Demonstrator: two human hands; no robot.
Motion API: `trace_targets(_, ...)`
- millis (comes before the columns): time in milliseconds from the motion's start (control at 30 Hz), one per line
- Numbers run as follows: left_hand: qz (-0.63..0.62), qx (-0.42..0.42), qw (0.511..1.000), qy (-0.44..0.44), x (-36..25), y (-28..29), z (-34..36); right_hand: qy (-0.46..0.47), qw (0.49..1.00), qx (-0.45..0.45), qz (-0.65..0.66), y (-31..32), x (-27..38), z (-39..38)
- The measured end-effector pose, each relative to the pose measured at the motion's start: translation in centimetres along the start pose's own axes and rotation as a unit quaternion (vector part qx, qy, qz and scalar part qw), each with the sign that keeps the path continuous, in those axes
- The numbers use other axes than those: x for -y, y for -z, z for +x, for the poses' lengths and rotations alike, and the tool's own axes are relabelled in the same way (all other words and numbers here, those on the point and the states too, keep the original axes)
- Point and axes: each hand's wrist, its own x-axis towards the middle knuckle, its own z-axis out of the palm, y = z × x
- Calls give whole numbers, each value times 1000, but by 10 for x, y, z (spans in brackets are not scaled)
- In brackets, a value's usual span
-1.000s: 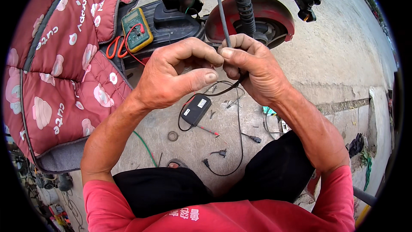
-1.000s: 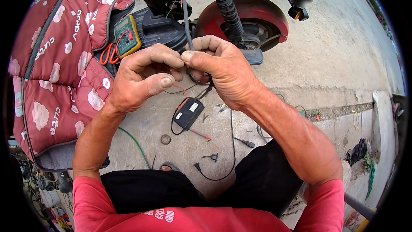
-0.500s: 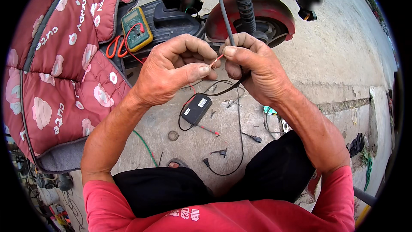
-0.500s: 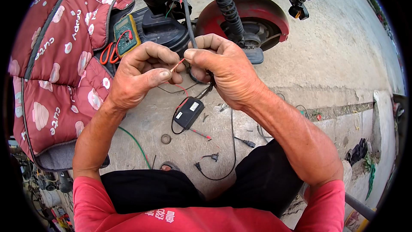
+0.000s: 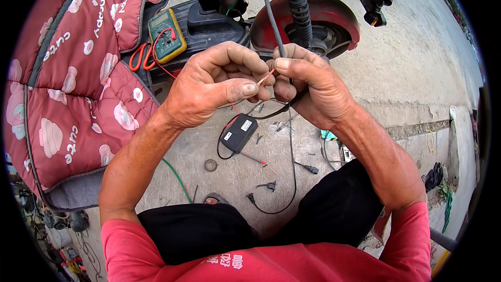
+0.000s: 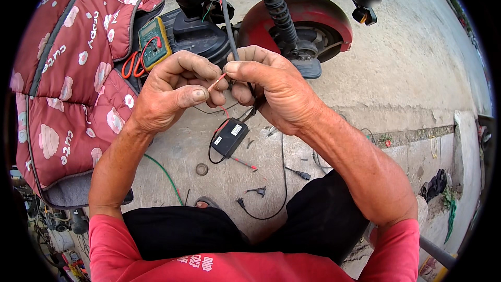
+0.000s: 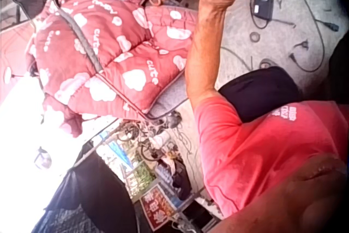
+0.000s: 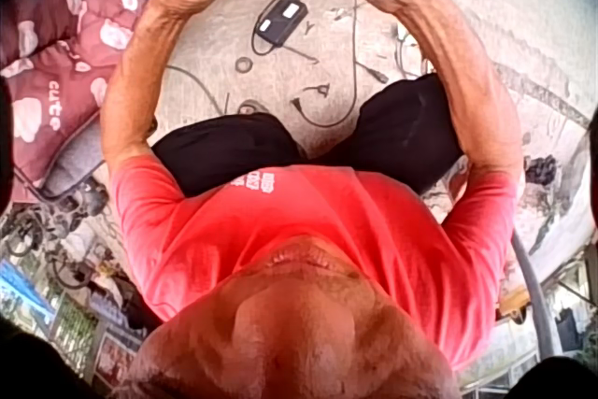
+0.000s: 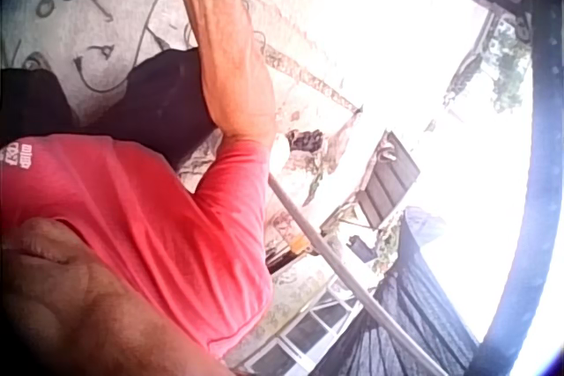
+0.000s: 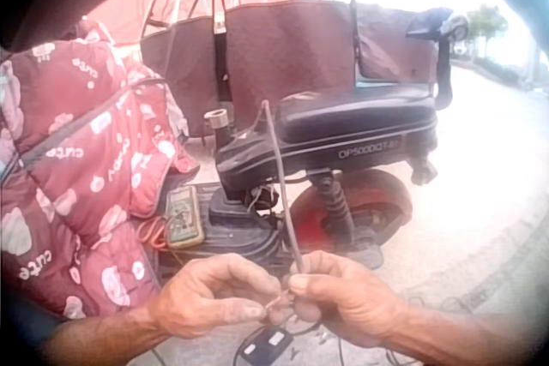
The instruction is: The person sits on the ground and repairs a scooter's electrical wiring by stripping the ends of red and black wires, twisting them together, and wrapping the connection with black electrical tape. A multimeter is visible on the scooter seat nearby.
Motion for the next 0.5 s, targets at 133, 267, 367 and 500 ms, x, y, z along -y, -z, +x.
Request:
trace_targets(133,-7,-1,1000,6,0,1,0,-5,1000,2,6,1,0,0)
trace_targets(267,-11,-2,1000,9,0,2,0,-7,1000,2,7,1,0,1)
trace_targets(367,-10,-3,1000,6,1,2,1,-8,1000,-2,1,2,0,2)
trace_targets(500,30,-28,999,9,-2,1,-2,-7,999,-32,-16,2,-2,3)
